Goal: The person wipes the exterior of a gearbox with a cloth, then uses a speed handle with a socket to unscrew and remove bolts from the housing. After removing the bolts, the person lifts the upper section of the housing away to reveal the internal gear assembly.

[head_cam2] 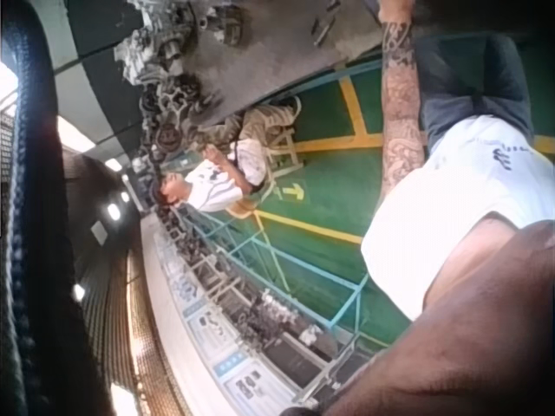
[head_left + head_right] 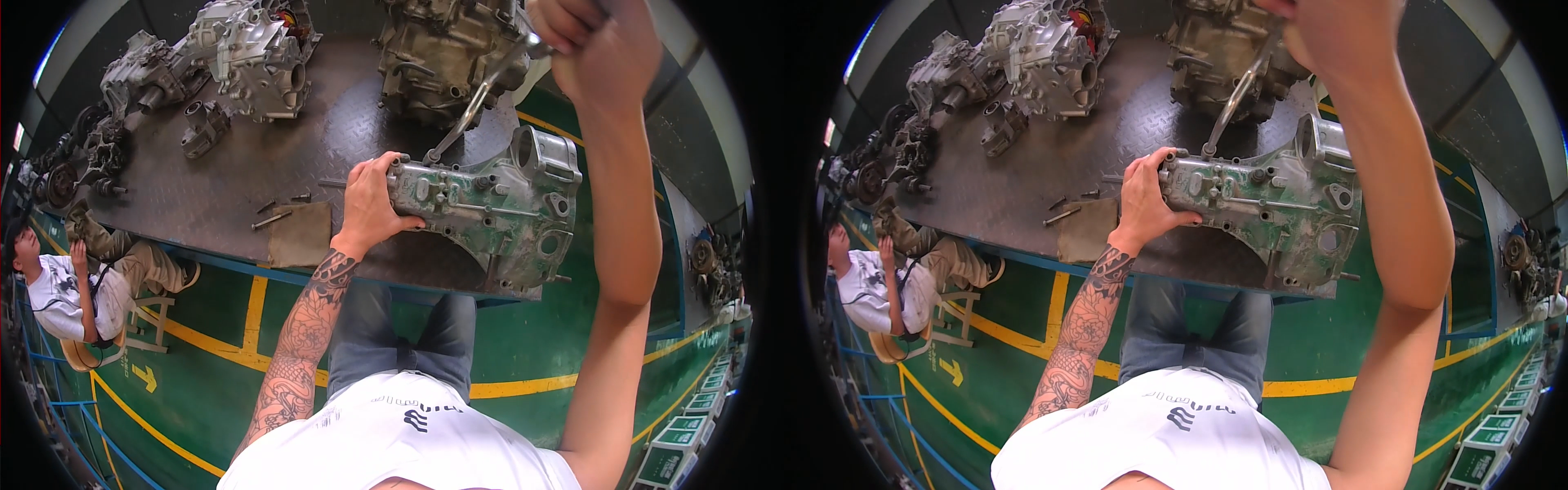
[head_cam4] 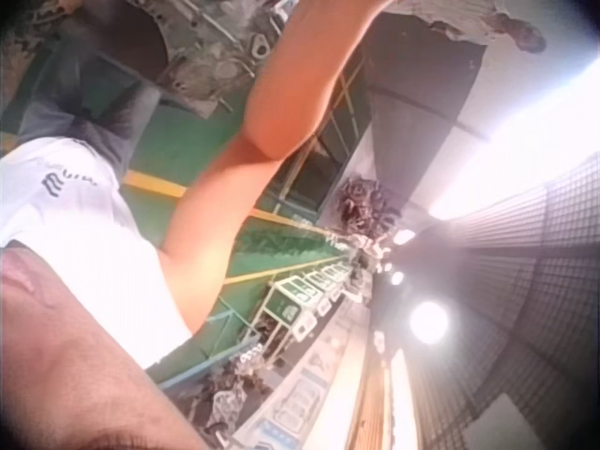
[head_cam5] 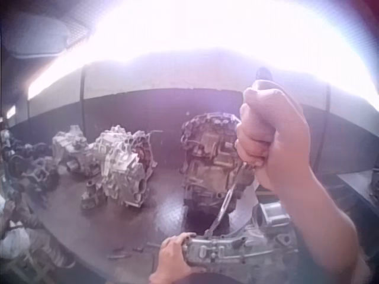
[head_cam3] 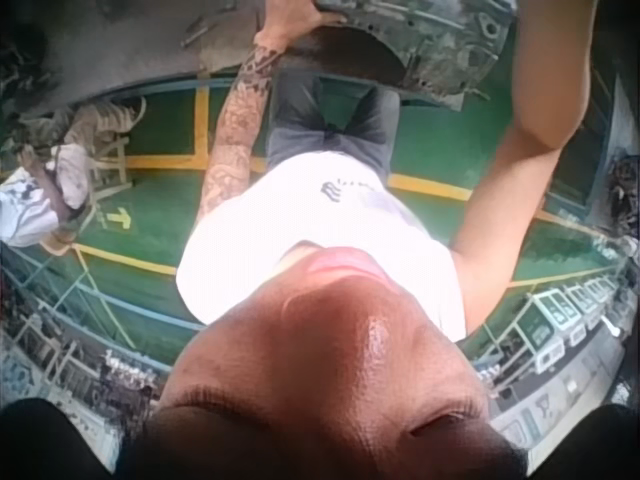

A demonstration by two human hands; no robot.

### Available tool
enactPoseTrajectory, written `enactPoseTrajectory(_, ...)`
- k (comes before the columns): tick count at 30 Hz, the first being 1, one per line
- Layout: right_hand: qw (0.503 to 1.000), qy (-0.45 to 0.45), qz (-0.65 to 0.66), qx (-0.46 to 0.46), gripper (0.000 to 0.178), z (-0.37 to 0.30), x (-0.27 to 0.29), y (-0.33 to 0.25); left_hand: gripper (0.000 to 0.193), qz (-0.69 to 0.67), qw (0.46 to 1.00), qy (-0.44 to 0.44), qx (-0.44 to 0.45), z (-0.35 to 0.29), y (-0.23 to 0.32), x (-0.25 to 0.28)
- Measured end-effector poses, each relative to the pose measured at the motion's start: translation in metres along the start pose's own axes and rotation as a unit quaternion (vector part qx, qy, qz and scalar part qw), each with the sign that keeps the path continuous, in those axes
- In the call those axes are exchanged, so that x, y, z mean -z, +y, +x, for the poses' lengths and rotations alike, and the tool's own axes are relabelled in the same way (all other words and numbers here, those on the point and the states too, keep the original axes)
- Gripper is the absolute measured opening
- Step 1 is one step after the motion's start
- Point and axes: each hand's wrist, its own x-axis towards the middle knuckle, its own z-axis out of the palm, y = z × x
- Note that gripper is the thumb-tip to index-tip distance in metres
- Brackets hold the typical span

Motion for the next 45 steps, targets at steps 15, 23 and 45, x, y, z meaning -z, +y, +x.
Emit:
enactPoseTrajectory(15, 0.941, -0.262, 0.122, -0.176, 0.035, 0.071, -0.029, 0.056, 0.113, 0.005, 1.000, -0.024, 0.018, 0.005, 0.015, 0.013)
enactPoseTrajectory(23, 0.981, -0.126, -0.041, -0.144, 0.043, 0.045, -0.040, 0.059, 0.113, 0.001, 1.000, -0.023, 0.017, 0.003, 0.011, 0.010)
enactPoseTrajectory(45, 0.970, 0.123, -0.210, -0.016, 0.052, 0.070, -0.024, 0.154, 0.115, 0.026, 0.996, -0.063, 0.065, 0.004, -0.002, 0.000)
